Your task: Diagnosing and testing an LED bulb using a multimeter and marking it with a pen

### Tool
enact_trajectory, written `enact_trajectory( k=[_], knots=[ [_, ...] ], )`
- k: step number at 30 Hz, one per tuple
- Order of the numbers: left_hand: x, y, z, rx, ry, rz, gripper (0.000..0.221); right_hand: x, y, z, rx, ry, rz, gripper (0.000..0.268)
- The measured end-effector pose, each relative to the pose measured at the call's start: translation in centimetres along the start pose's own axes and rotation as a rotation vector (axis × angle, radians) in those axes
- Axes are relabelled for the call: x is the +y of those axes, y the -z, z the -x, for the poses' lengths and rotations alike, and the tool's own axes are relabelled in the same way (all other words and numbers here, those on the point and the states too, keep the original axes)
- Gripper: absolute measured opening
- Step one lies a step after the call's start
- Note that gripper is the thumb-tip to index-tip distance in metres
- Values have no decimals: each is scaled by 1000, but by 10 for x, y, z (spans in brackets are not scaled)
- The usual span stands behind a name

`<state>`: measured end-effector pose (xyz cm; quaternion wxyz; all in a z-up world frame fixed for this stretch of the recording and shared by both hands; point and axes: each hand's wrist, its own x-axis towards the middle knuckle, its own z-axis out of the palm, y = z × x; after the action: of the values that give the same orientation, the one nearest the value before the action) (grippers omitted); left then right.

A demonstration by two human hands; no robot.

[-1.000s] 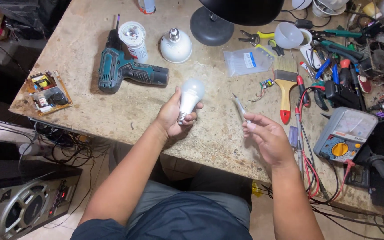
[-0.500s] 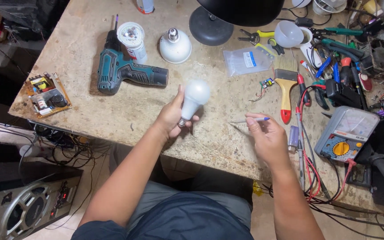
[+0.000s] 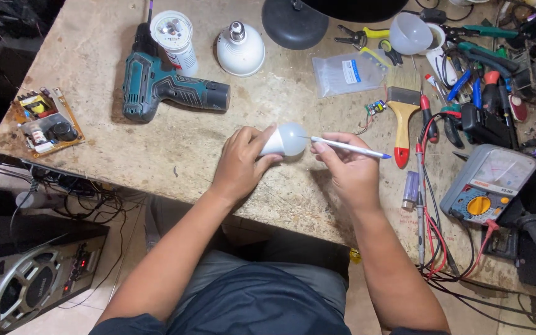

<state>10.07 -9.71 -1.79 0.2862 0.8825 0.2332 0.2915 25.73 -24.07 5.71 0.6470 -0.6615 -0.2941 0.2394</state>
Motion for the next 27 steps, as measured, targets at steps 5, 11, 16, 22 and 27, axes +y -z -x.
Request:
enact_trajectory(
  k=[5, 11, 16, 22, 27],
  knots=[
    [-11, -12, 1, 150, -32, -15, 58, 7, -19, -22, -29, 220, 268, 16],
    [-14, -11, 0, 197, -55, -33, 59, 21, -22, -26, -48, 355, 426, 10],
    [-15, -14, 0, 186, -62, -53, 60, 21, -19, -24, -92, 391, 437, 7],
    [-11, -9, -2, 143, -17, -91, 58, 28, -21, -26, -70, 337, 407, 9],
    [-2, 1, -4, 37, 74, -129, 52, 19, -22, -24, -121, 421, 410, 5]
  ],
)
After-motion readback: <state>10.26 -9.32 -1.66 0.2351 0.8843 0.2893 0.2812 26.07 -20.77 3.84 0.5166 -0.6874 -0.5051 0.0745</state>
